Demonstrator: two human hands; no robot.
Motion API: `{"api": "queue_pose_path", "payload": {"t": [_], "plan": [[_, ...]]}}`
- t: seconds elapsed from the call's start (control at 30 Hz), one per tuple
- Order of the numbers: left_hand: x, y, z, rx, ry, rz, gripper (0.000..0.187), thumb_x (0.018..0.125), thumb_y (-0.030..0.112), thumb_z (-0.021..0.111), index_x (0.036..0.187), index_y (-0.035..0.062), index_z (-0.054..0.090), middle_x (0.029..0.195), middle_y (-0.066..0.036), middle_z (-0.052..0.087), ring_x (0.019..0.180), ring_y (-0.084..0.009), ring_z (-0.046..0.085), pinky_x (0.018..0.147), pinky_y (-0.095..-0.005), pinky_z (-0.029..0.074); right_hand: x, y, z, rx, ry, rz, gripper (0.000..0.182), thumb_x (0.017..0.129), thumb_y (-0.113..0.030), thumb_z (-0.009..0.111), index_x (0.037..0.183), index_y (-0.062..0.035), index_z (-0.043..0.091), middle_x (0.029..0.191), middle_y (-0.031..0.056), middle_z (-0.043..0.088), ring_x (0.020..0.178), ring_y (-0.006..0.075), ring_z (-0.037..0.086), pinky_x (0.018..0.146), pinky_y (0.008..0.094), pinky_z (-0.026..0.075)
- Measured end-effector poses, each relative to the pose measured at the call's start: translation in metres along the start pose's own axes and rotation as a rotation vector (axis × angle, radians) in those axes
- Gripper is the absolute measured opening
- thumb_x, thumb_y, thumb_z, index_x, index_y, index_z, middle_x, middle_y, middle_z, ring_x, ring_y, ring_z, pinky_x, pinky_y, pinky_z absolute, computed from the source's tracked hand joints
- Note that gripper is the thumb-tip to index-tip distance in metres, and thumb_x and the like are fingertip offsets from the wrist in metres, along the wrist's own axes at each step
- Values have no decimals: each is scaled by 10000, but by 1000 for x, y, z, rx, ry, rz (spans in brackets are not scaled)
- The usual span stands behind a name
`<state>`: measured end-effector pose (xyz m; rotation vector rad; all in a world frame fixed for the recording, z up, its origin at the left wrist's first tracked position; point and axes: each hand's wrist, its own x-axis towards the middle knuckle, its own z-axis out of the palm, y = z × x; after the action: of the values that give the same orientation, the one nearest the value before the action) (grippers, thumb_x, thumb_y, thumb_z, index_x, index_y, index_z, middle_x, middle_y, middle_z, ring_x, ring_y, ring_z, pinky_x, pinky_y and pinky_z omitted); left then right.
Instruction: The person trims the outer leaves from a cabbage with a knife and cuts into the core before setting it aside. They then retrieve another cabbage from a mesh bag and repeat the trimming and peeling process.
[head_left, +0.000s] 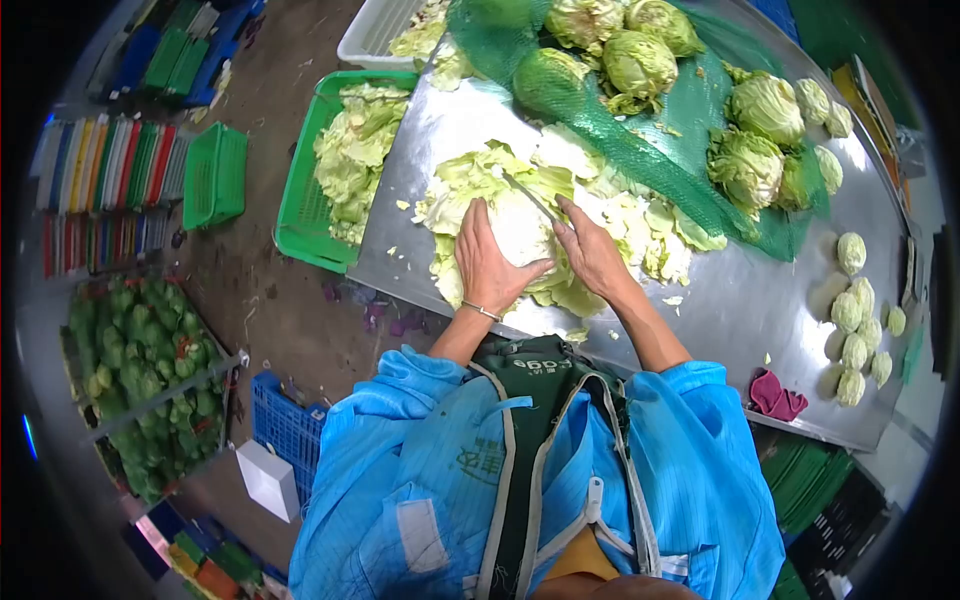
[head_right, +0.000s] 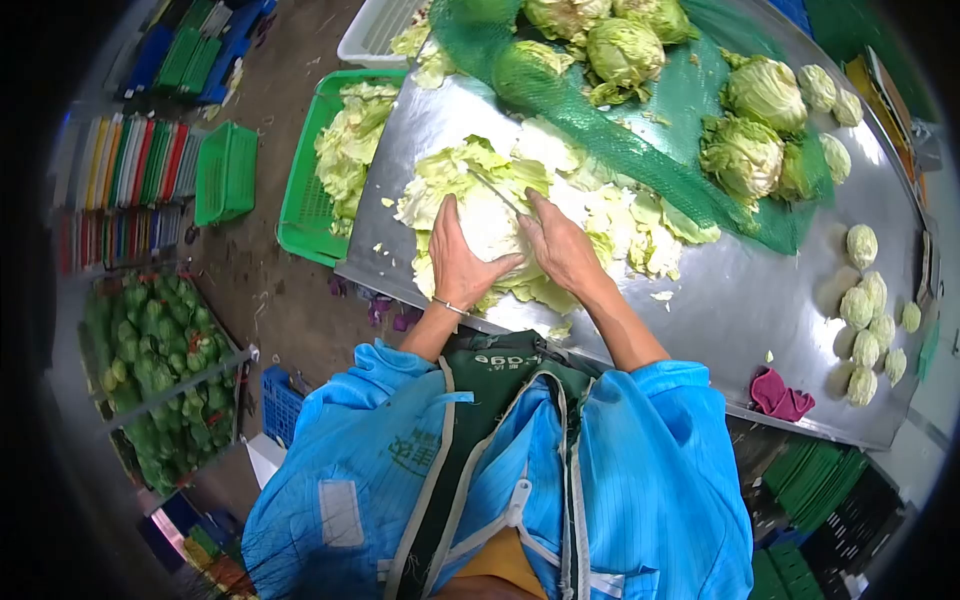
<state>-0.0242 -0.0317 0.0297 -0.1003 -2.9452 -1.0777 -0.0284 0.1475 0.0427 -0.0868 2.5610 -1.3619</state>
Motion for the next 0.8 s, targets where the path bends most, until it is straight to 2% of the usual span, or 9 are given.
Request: {"api": "queue_pose_path", "payload": {"t": [0.07,0.2,0.3,0.37,0.47,0.67,0.73,0.8], "plan": [[-3,-8,1,-121,-11,-89,1265,500,377,902,1430,-59,165,1448,-279,279,1324,-405,318,1085,-474,275,-7,-5,4,-47,-47,-55,551,971,-309,471,1385,35,352,1350,305,442,1172,441,514,995,440,417],[1,-15,-1,-304,-6,-17,1232,523,396,890,1413,-75,179,1437,-289,282,1322,-411,318,1081,-472,290,-7,-11,5,-135,-63,-17,619,965,-324,479,1429,22,261,1366,319,409,1142,470,518,969,460,435],[-1,-15,8,-75,46,-28,1161,545,421,873,1369,-92,234,1367,-288,349,1273,-415,351,1058,-472,308,-9,-11,2,-184,-90,-15,650,961,-342,483,1445,7,226,1346,325,422,1076,479,551,910,474,469],[4,-11,10,-89,8,-50,1109,557,431,863,1332,-99,273,1301,-284,392,1225,-415,376,1034,-475,321,-6,-13,4,-241,-75,-14,661,959,-359,482,1448,1,223,1321,321,447,1022,472,579,855,483,495],[10,-11,11,-84,8,-30,1065,562,435,861,1296,-104,309,1229,-282,432,1165,-412,405,1004,-477,335,3,-11,2,-262,-84,29,644,961,-379,465,1443,-12,248,1279,308,485,961,459,604,792,490,510],[20,-12,15,-65,15,-28,1045,564,437,861,1278,-110,329,1196,-278,451,1130,-412,421,993,-475,345,24,-13,3,-249,-28,73,572,965,-380,447,1394,-21,332,1111,323,581,904,464,618,773,498,500],[28,-12,17,-72,-21,-52,1039,564,435,859,1285,-98,336,1212,-272,450,1146,-411,418,1008,-475,337,31,-13,1,-171,-33,172,541,967,-377,446,1361,-15,370,1070,336,590,879,466,623,766,499,496],[21,-3,13,11,-62,69,1049,561,432,859,1306,-84,330,1244,-264,440,1172,-405,408,1025,-473,324,48,5,-7,-50,28,295,505,972,-372,438,1324,-10,413,1027,345,601,848,472,625,748,499,492]]}}
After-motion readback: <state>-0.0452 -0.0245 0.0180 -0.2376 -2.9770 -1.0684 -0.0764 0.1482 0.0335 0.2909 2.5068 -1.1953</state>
